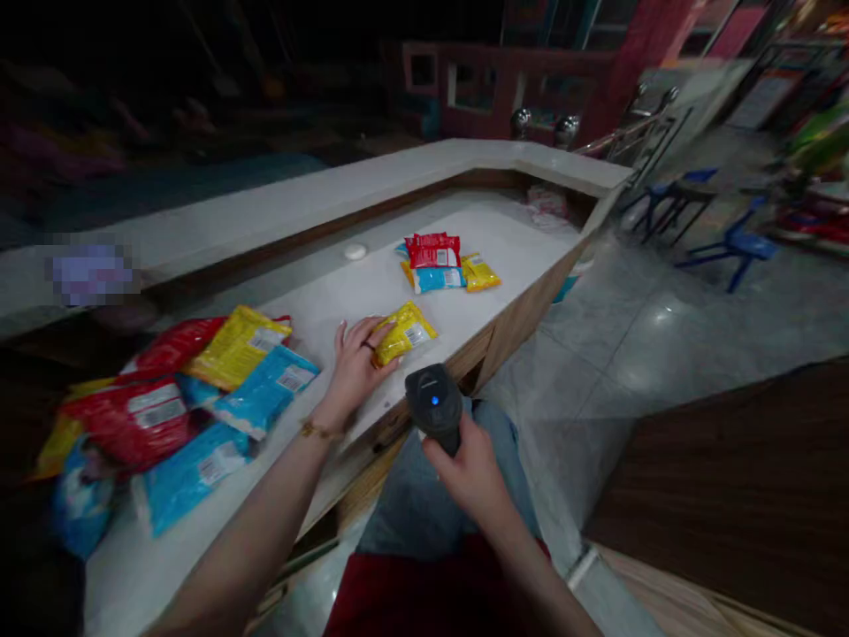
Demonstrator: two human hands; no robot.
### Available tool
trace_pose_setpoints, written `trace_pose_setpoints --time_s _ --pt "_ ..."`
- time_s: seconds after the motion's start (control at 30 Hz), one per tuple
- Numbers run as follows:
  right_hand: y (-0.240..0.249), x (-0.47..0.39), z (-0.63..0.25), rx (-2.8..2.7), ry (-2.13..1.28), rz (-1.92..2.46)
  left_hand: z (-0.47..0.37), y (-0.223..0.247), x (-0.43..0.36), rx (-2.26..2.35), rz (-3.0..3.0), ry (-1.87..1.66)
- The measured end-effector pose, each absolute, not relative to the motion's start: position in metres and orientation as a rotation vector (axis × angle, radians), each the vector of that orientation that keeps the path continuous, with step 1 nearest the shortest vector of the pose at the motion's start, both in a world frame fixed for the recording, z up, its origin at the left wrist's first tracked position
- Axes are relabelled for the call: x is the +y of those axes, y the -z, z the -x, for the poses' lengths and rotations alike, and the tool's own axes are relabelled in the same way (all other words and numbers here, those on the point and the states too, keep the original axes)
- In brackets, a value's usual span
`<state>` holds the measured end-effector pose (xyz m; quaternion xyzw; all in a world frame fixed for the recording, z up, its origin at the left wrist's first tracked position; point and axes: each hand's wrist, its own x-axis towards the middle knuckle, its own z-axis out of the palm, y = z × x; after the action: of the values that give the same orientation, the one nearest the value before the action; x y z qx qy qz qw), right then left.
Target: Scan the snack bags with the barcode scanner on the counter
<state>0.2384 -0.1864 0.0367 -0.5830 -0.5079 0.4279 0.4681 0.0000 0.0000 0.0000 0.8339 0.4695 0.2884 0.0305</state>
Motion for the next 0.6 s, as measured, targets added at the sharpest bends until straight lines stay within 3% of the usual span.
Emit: trace_pose_setpoints --time_s 0.6 --pt "-0.0425 -0.1904 -0.2407 -1.204 -1.021 1.450 -0.0022 -0.0074 -0.0043 1.368 -2.604 -0.967"
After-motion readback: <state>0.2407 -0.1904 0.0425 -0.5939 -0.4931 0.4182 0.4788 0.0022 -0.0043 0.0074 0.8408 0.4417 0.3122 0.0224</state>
